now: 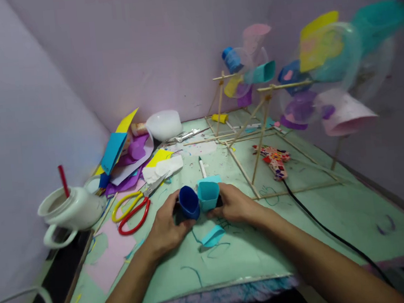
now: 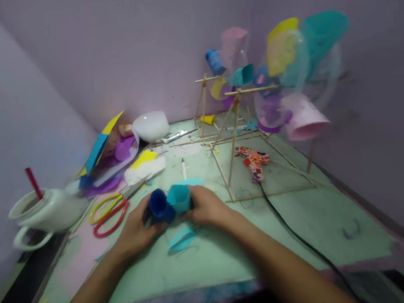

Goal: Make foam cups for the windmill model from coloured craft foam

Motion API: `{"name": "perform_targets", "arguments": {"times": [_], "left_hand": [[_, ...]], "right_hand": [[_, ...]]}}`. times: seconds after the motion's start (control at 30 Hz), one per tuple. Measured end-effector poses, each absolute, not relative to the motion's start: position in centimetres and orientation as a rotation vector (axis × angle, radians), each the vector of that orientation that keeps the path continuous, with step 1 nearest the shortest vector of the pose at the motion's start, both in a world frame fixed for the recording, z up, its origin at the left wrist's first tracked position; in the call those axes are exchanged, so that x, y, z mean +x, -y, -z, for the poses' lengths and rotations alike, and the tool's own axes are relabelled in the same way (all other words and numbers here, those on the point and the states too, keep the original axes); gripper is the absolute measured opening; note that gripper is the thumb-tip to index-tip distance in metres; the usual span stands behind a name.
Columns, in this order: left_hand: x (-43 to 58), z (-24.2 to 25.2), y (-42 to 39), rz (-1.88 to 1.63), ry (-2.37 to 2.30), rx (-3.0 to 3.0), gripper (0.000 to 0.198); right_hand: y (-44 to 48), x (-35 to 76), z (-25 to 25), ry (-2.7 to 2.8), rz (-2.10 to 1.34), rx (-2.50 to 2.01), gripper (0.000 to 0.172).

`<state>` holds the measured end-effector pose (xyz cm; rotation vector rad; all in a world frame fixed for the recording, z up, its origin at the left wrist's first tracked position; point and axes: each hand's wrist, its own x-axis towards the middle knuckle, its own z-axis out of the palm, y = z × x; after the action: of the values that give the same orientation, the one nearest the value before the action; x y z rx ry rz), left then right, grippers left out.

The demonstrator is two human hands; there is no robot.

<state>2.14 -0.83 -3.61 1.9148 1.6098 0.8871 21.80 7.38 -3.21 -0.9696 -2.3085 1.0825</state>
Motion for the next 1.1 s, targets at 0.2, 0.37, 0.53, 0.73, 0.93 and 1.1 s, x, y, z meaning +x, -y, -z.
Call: {"name": "perform_targets", "arguments": {"times": [0.2, 0.37, 0.53, 0.73, 0.93, 1.1], "left_hand": [[2.2, 3.7, 0.8, -0.981, -1.615, 1.9, 0.066], [2.1, 4.1, 0.6, -0.99, -1.607, 1.919, 0.06], [2.2, 4.0, 0.5, -0.982, -1.585, 1.959, 0.047], [2.3, 3.8, 0.6, -0.983, -1.645, 1.906, 0.056], [2.3, 3.5, 0.7, -0.994, -1.707, 1.847, 0.062], [2.1, 3.5, 0.8, -0.994, -1.755, 1.843, 0.06]], "right_hand": [[-7.5, 21.8, 4.2, 2.295, -1.171, -1.091, 0.026], [-7.6, 21.8, 4.3, 2.293, -1.163, -1.144, 0.032], [-7.5, 22.0, 4.4, 2.294, -1.173, -1.169, 0.028], [-7.5, 22.0, 4.5, 2.298, -1.134, -1.159, 0.029], [-7.3, 21.8, 4.1, 2.351, -0.982, -1.185, 0.032], [-7.0, 21.7, 4.0, 2.383, -0.9, -1.14, 0.034]]}}
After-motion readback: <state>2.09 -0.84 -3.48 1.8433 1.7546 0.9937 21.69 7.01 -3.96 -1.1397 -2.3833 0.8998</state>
